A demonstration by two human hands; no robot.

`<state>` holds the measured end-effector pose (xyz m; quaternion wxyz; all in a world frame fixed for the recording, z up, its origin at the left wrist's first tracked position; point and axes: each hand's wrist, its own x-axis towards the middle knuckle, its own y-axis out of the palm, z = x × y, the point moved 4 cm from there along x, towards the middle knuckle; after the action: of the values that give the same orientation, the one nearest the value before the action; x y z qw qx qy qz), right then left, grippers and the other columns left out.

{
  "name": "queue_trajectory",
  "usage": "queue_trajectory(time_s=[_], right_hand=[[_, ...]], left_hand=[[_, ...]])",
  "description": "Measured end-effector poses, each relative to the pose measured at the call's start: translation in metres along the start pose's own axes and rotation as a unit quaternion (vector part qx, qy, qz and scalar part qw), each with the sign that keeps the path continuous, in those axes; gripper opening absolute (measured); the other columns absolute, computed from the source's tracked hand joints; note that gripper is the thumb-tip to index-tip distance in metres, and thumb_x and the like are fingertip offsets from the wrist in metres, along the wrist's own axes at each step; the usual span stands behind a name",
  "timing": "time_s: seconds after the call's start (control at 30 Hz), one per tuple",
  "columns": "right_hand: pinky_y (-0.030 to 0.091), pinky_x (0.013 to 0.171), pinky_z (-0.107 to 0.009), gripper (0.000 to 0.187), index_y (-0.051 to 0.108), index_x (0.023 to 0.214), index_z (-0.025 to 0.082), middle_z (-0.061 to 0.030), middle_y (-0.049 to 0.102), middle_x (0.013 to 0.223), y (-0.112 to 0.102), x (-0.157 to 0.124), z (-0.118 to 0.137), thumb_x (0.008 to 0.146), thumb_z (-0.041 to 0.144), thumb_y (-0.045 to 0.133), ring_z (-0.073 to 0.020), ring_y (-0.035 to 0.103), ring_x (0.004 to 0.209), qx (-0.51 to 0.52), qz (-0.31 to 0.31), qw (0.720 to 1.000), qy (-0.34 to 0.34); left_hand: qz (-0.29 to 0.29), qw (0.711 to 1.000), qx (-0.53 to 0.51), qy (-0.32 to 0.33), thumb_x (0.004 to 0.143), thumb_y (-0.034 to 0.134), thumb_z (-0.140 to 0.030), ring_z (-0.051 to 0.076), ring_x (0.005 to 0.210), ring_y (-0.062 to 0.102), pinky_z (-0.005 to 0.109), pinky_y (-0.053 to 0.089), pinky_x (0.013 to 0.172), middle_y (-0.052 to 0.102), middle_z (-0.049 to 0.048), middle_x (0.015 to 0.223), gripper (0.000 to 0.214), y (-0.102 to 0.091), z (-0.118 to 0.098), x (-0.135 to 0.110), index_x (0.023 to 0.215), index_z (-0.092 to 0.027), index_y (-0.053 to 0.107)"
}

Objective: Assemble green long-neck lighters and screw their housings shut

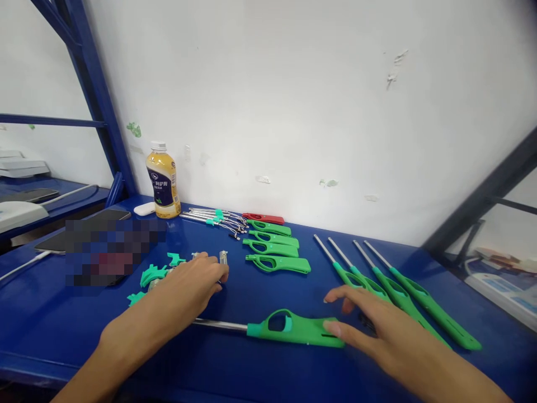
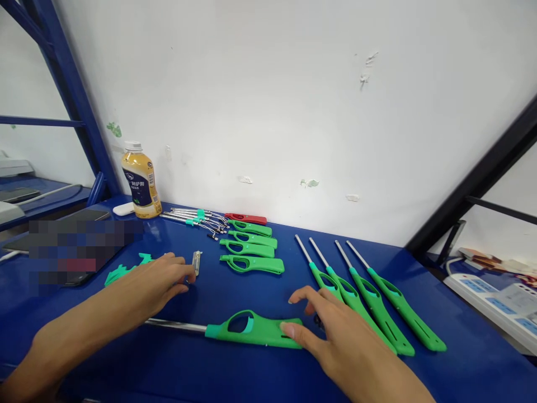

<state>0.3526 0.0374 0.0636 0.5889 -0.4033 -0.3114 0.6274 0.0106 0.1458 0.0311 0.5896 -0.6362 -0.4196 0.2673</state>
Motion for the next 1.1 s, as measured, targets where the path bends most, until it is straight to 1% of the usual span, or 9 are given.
queue_trajectory(time_s=[0.07,0.13,0.27,0.4,0.57,0.67,0.77,1.0,1.1], right_hand=[[0.052,0.079,-0.036,0.052,0.066,0.115,0.033,-0.0021,0.065,0.097,-0.010,-0.006,0.004,0.092,0.077,0.051,-0.0227,0.063,0.082,0.017,-0.038,0.999,-0.008],[0.048,0.065,-0.031,0.053,0.060,0.108,0.031,0.0011,0.056,0.084,-0.021,-0.013,0.008,0.095,0.080,0.045,-0.0185,0.054,0.069,0.047,-0.076,0.996,-0.010],[0.044,0.053,-0.024,0.053,0.046,0.113,0.031,0.0043,0.051,0.081,-0.034,-0.024,0.010,0.096,0.082,0.046,-0.0145,0.045,0.061,0.114,-0.145,0.983,-0.012],[0.040,0.044,-0.023,0.057,0.040,0.114,0.032,0.0063,0.046,0.074,-0.038,-0.028,0.008,0.092,0.085,0.049,-0.0142,0.039,0.054,0.141,-0.211,0.967,-0.001],[0.043,0.047,-0.023,0.050,0.040,0.118,0.035,0.0061,0.047,0.079,-0.037,-0.027,0.001,0.097,0.078,0.051,-0.0136,0.043,0.056,0.143,-0.153,0.978,-0.010],[0.042,0.046,-0.023,0.048,0.042,0.121,0.036,0.0057,0.045,0.082,-0.038,-0.027,-0.005,0.099,0.078,0.049,-0.0135,0.042,0.056,0.148,-0.159,0.976,0.005],[0.042,0.045,-0.024,0.050,0.043,0.123,0.036,0.0053,0.045,0.082,-0.037,-0.025,-0.005,0.097,0.079,0.049,-0.0136,0.043,0.055,0.146,-0.166,0.975,0.008],[0.044,0.044,-0.024,0.049,0.047,0.126,0.035,0.0036,0.051,0.084,-0.034,-0.026,0.001,0.100,0.076,0.049,-0.0132,0.046,0.054,0.136,-0.156,0.978,-0.002],[0.042,0.044,-0.023,0.045,0.048,0.123,0.034,0.0035,0.052,0.084,-0.034,-0.026,0.003,0.101,0.073,0.049,-0.0125,0.045,0.052,0.138,-0.155,0.978,-0.011]], left_hand=[[0.016,1.000,0.006,0.004,0.099,0.063,-0.018,0.026,0.102,0.070,0.033,0.052,0.086,0.074,0.0054,0.104,0.015,0.003,-0.002,0.002,0.102,-0.027,0.073],[0.029,0.999,0.014,0.003,0.099,0.061,-0.016,0.027,0.101,0.070,0.033,0.051,0.080,0.074,0.0067,0.103,0.016,0.005,-0.002,0.005,0.103,-0.026,0.072],[0.045,0.999,0.030,-0.009,0.099,0.056,-0.013,0.030,0.098,0.071,0.035,0.047,0.073,0.074,0.0092,0.107,0.021,0.006,0.001,0.010,0.112,-0.025,0.068],[0.069,0.997,0.033,-0.008,0.101,0.055,-0.013,0.028,0.096,0.070,0.035,0.045,0.074,0.073,0.0062,0.107,0.021,0.007,0.001,0.011,0.106,-0.027,0.069],[0.085,0.995,0.044,-0.027,0.102,0.055,-0.015,0.027,0.095,0.070,0.034,0.041,0.070,0.073,0.0052,0.105,0.019,-0.007,-0.004,0.011,0.104,-0.028,0.068],[0.076,0.994,0.054,-0.051,0.103,0.051,-0.016,0.029,0.099,0.071,0.034,0.042,0.069,0.073,0.0070,0.109,0.021,-0.023,-0.005,0.012,0.108,-0.027,0.069],[0.078,0.993,0.062,-0.069,0.101,0.050,-0.016,0.030,0.095,0.071,0.034,0.042,0.066,0.073,0.0087,0.107,0.024,-0.031,-0.004,0.013,0.103,-0.025,0.072],[0.086,0.995,0.045,-0.037,0.099,0.056,-0.015,0.028,0.099,0.070,0.034,0.045,0.073,0.072,0.0051,0.110,0.026,-0.024,-0.009,0.010,0.111,-0.030,0.074],[0.078,0.996,0.035,-0.023,0.098,0.056,-0.013,0.026,0.094,0.070,0.032,0.043,0.070,0.073,0.0044,0.107,0.024,-0.017,-0.008,0.010,0.106,-0.029,0.073]])
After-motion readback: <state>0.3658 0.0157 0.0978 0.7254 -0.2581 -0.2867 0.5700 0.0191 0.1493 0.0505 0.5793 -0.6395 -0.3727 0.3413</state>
